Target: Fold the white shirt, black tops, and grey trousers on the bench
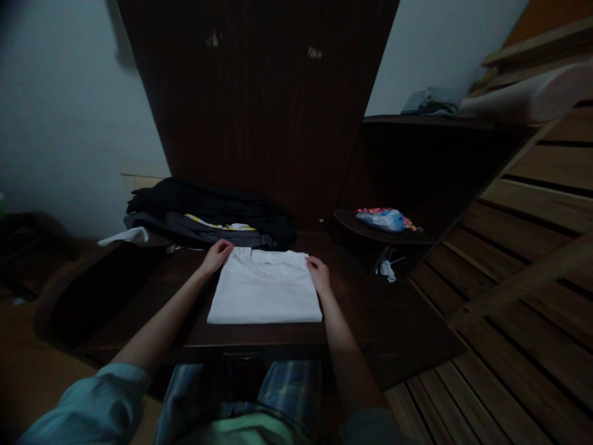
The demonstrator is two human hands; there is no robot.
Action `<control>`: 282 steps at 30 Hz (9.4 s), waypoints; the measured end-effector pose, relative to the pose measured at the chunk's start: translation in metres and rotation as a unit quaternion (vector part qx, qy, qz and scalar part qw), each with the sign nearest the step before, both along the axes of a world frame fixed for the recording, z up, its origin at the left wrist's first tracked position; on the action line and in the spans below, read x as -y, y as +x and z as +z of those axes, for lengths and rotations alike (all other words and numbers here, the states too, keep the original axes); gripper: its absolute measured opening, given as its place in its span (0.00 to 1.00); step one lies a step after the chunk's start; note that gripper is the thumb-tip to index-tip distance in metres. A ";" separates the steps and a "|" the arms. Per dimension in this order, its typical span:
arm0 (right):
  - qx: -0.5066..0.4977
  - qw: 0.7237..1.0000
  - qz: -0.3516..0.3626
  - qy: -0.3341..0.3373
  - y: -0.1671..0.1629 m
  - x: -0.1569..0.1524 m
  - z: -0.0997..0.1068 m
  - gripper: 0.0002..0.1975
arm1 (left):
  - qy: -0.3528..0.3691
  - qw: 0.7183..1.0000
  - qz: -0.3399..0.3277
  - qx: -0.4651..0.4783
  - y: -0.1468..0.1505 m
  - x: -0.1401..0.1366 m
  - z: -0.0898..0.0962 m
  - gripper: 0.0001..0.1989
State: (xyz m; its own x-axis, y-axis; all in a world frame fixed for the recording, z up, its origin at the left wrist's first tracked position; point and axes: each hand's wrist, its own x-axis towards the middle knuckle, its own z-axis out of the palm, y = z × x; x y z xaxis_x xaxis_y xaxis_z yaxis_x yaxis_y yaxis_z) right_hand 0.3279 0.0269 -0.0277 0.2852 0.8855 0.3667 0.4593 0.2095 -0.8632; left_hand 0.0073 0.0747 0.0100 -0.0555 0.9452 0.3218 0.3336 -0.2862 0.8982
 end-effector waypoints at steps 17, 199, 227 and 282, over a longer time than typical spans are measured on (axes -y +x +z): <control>0.057 0.998 0.031 -0.007 0.001 -0.002 -0.003 0.12 | -0.029 0.957 0.061 -0.281 0.005 0.011 -0.013 0.13; 0.123 0.919 0.295 -0.229 -0.008 0.127 0.036 0.04 | -0.087 0.954 0.254 0.136 -0.049 0.043 -0.014 0.28; 0.317 0.936 0.119 -0.099 0.039 0.115 0.173 0.16 | -0.026 0.934 -0.139 -0.328 -0.035 0.101 0.049 0.10; 0.386 0.903 -0.119 -0.146 -0.003 0.091 0.064 0.17 | 0.097 0.856 -0.015 -0.507 -0.060 0.050 0.062 0.25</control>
